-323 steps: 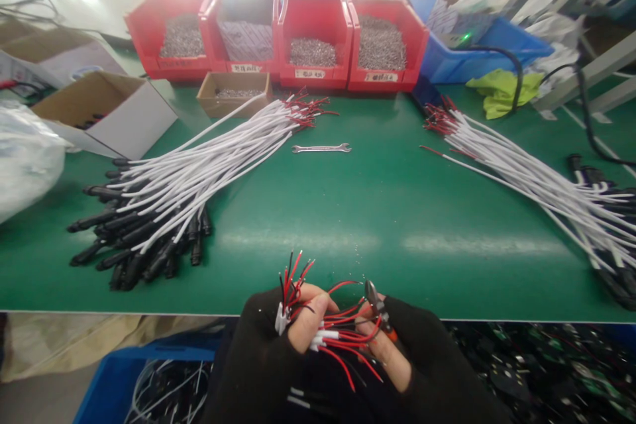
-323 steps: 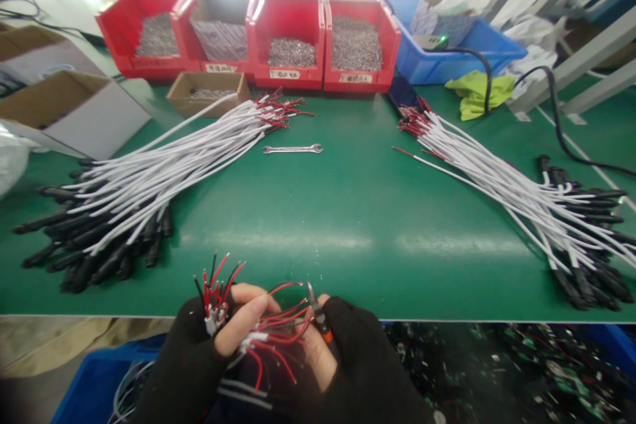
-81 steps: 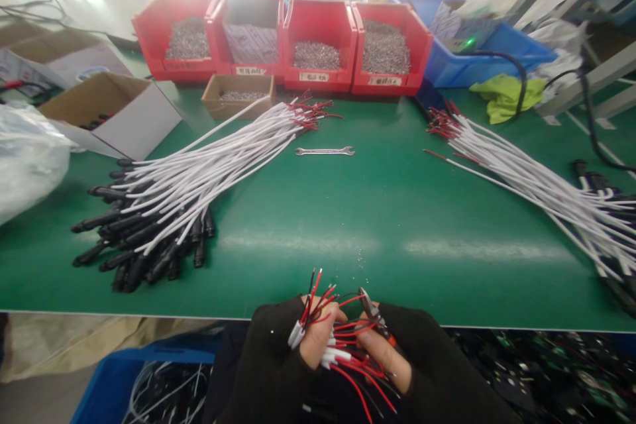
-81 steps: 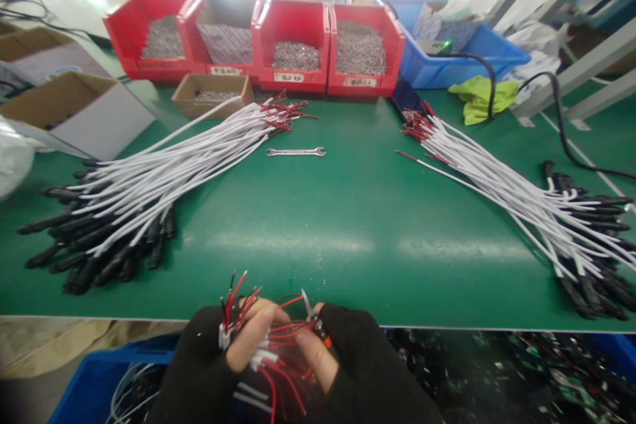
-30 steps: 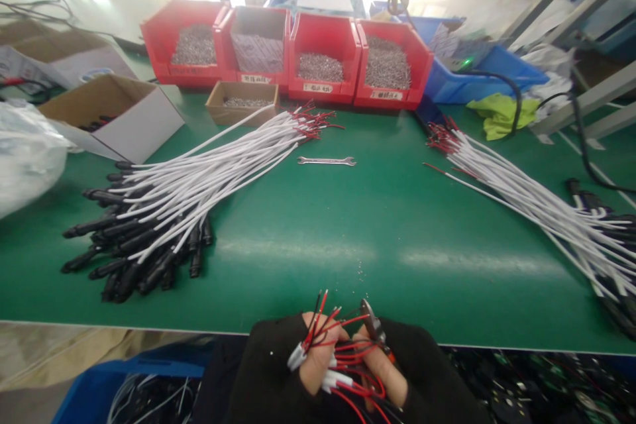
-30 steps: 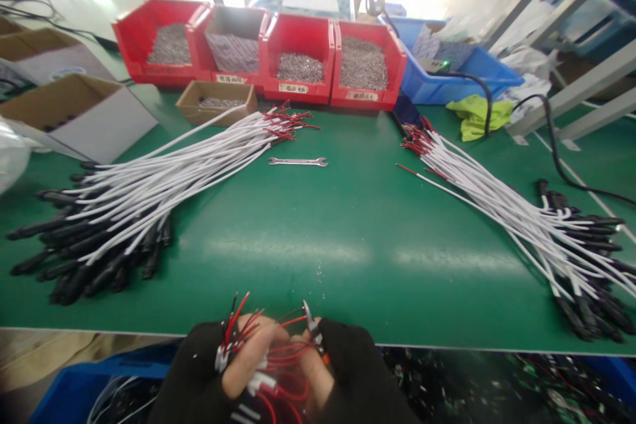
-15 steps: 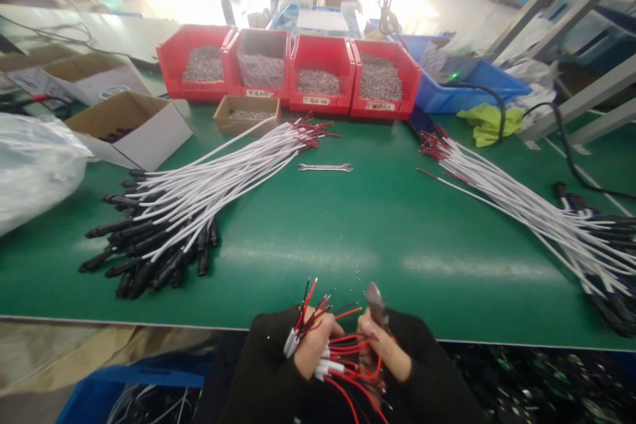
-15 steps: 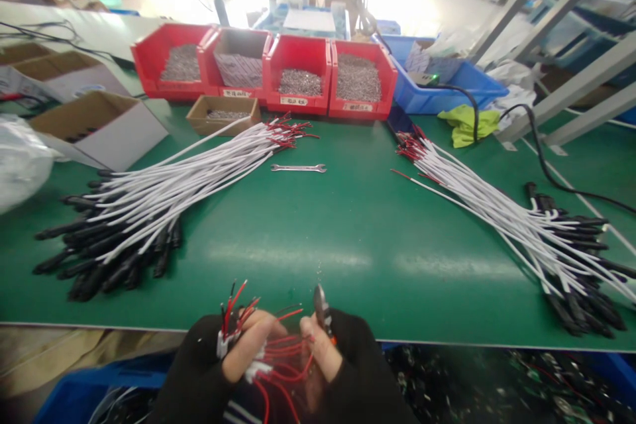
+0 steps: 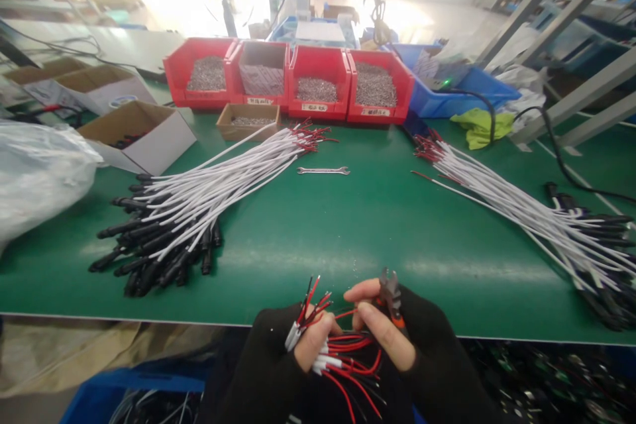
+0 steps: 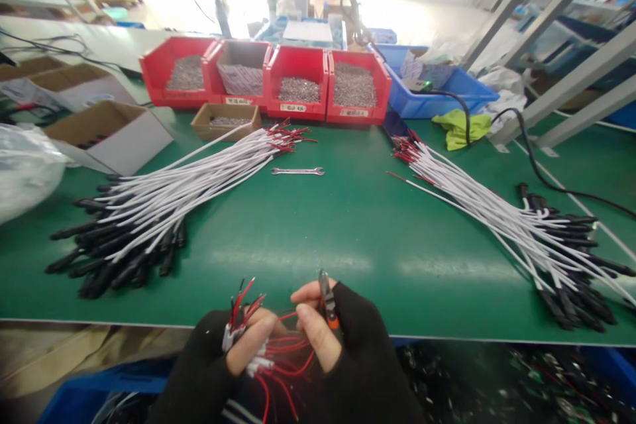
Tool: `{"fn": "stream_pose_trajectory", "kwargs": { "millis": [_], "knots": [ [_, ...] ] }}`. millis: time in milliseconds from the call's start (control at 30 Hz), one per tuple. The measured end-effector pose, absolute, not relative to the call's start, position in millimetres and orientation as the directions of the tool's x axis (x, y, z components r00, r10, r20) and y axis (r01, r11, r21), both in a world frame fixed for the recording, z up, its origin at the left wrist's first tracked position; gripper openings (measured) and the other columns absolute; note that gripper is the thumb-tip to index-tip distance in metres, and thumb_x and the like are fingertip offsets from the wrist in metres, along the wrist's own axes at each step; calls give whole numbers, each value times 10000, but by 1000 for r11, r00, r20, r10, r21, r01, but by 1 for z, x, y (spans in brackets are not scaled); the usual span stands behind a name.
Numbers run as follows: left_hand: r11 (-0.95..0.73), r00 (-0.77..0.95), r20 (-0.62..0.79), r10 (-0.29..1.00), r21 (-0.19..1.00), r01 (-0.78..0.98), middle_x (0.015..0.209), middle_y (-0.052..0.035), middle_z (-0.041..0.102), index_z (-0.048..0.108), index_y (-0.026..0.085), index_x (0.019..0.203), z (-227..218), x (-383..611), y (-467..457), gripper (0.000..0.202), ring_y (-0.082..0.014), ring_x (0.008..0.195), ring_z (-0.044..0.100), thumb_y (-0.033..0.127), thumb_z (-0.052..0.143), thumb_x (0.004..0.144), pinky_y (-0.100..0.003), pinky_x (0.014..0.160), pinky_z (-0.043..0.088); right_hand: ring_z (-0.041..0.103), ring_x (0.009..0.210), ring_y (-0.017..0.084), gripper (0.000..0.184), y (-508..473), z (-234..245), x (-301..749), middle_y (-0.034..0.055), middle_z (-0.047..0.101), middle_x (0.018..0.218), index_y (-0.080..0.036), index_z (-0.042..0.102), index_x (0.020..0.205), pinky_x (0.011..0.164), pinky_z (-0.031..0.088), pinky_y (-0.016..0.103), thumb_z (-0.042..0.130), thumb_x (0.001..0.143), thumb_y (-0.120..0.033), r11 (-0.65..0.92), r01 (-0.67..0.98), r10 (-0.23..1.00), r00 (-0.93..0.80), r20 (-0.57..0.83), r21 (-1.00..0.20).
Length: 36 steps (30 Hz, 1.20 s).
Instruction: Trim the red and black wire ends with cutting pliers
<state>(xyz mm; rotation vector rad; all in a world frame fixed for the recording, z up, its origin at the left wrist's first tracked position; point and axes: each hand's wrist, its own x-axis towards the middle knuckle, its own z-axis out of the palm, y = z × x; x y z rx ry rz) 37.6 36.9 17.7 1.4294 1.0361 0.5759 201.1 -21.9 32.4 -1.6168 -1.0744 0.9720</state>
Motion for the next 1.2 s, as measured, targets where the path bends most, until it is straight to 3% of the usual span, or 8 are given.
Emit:
{"fn": "stream_pose_trajectory", "kwargs": {
  "millis": [133,300,433,633,833,1000,1100,1200],
  "knots": [
    [211,508,-316,801,944,254,543,-1,583,685,164,621,15,36,39,450,-150,529,512,456,551,937,-266,542,354,646,616,180,167,-23,20,196,18,691,712,-223,703,804,571,496,302,604,921,-287,-151,390,975,212,-71,-908],
    [155,448,-292,845,935,318,720,-49,709,743,170,795,19,35,42,302,-207,655,624,361,526,881,-287,615,452,625,623,201,162,-36,8,200,26,674,690,-247,709,754,576,517,324,658,898,-300,-105,459,988,146,-41,-882],
    [52,431,-219,876,929,366,841,-80,777,766,182,858,20,35,44,265,-254,777,705,250,519,790,-348,733,554,681,726,236,96,-37,14,209,61,731,823,-246,734,859,592,559,338,688,897,-321,-118,488,978,207,-16,-865],
    [63,448,-248,859,919,388,817,-37,774,768,201,865,21,33,44,140,-273,809,712,254,665,786,-342,768,566,725,959,314,85,-24,22,195,105,770,988,-246,743,956,835,624,468,723,883,-286,-5,583,982,157,107,-812],
    [76,510,-258,820,934,350,785,-32,751,743,175,783,30,38,46,150,-246,750,674,286,654,832,-321,715,562,729,1042,240,149,-18,17,185,70,766,1117,-269,678,1118,894,641,399,615,985,-246,164,656,954,85,288,-737],
    [89,529,-264,807,939,333,737,-24,723,743,172,749,30,38,49,176,-226,716,648,303,660,833,-307,680,548,728,1072,294,252,-26,5,180,130,755,1169,-216,711,1160,914,639,469,703,928,-315,-7,605,982,154,109,-796],
    [94,528,-271,805,937,337,739,-24,726,759,175,772,29,37,50,157,-223,706,646,290,666,825,-310,678,552,694,1152,339,357,-30,1,174,152,731,1231,-213,699,1217,978,603,524,752,883,-327,-71,583,941,308,139,-809],
    [101,512,-284,811,929,355,756,-25,744,779,175,805,27,35,49,131,-234,711,657,262,681,808,-316,685,563,734,1048,325,294,-30,3,175,118,762,1146,-254,737,1147,892,645,488,771,863,-323,-59,566,935,320,153,-823]
  ]
}}
